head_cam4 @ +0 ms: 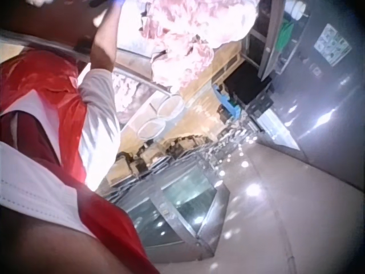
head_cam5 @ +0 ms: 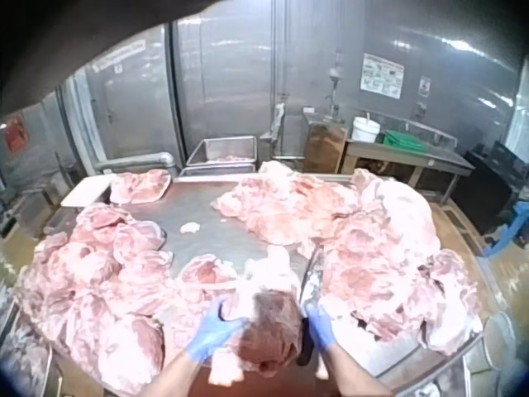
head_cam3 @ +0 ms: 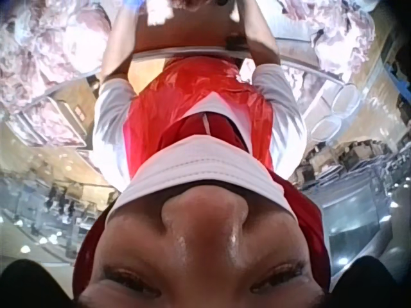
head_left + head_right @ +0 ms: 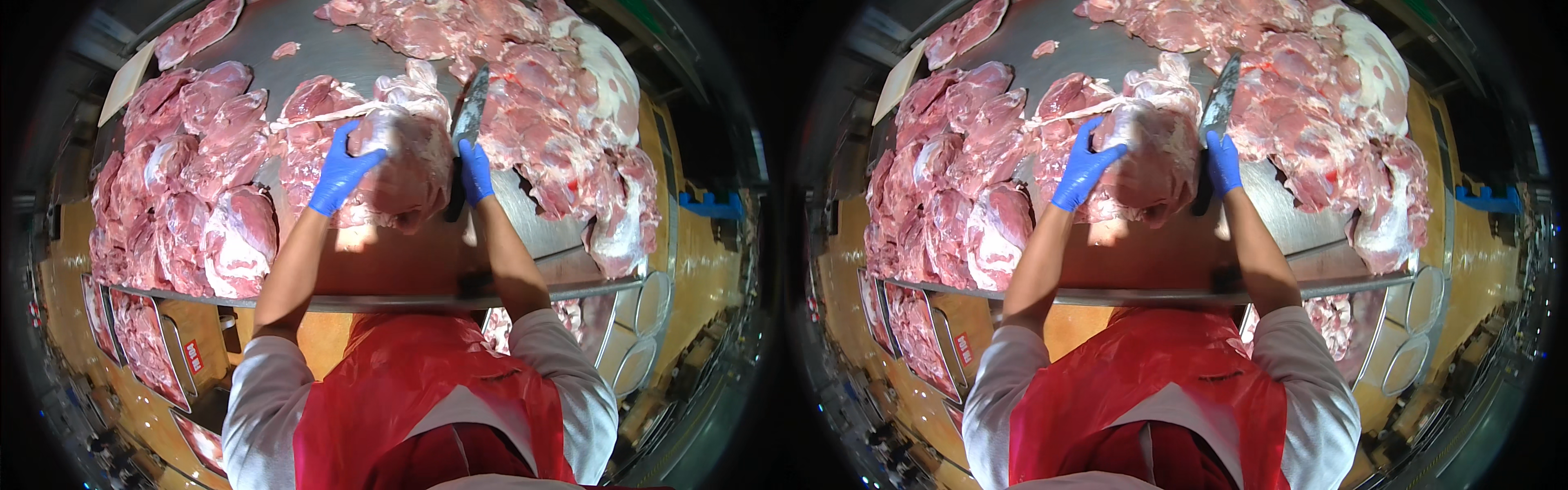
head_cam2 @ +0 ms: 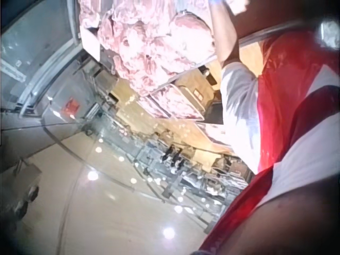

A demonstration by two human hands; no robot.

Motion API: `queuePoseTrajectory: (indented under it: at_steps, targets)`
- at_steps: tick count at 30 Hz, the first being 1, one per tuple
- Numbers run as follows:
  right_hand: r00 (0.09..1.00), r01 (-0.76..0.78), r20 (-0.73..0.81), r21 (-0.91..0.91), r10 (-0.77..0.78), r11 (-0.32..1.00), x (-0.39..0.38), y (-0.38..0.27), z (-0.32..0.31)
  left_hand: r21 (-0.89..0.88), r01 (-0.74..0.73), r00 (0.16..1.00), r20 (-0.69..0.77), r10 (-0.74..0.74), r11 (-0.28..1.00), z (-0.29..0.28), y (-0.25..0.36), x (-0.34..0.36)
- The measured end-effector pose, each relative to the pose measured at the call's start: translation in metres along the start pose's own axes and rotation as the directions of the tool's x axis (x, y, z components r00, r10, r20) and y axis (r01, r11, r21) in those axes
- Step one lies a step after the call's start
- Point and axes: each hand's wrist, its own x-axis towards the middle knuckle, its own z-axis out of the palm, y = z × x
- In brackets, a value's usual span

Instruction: The person uses a knife to trim and cut large pieces of raw meat on a stainless steel table. They separate lean meat from fat and place the trimmed portions into metal trays while continuing to process additional cuts.

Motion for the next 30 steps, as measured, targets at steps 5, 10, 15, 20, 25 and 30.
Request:
queuePoseTrajectory:
  at_steps: [5,10,15,20,25,30]
  targets:
    - [0.993,-0.117,-0.013,0.089,0.119,0.989,-0.042,-0.037,-0.065,0.39,-0.268,0.963,0.137,0.233,0.881,0.071,0.007,-0.019]
    - [0.994,-0.111,0.051,0.283,0.1,0.953,-0.069,-0.046,-0.069,0.054,0.154,0.948,0.273,-0.163,0.987,0.046,-0.019,-0.006]
    - [0.953,-0.293,0.177,0.342,0.245,0.893,-0.054,-0.021,-0.044,-0.267,0.202,0.976,0.131,-0.172,0.942,0.058,-0.021,-0.048]
    - [0.957,-0.225,0.243,0.274,0.159,0.935,-0.038,-0.032,-0.019,-0.26,0.045,0.999,0.028,-0.039,0.965,0.086,0.021,-0.036]
    - [0.996,0.069,-0.06,0.124,-0.062,0.99,-0.048,-0.034,-0.122,0.49,-0.57,0.809,0.195,0.554,0.66,0.187,0.048,-0.034]
    - [0.973,0.144,-0.145,-0.228,-0.18,0.963,-0.09,-0.122,-0.201,0.758,-0.643,0.617,0.424,0.663,0.113,0.278,0.006,-0.05]
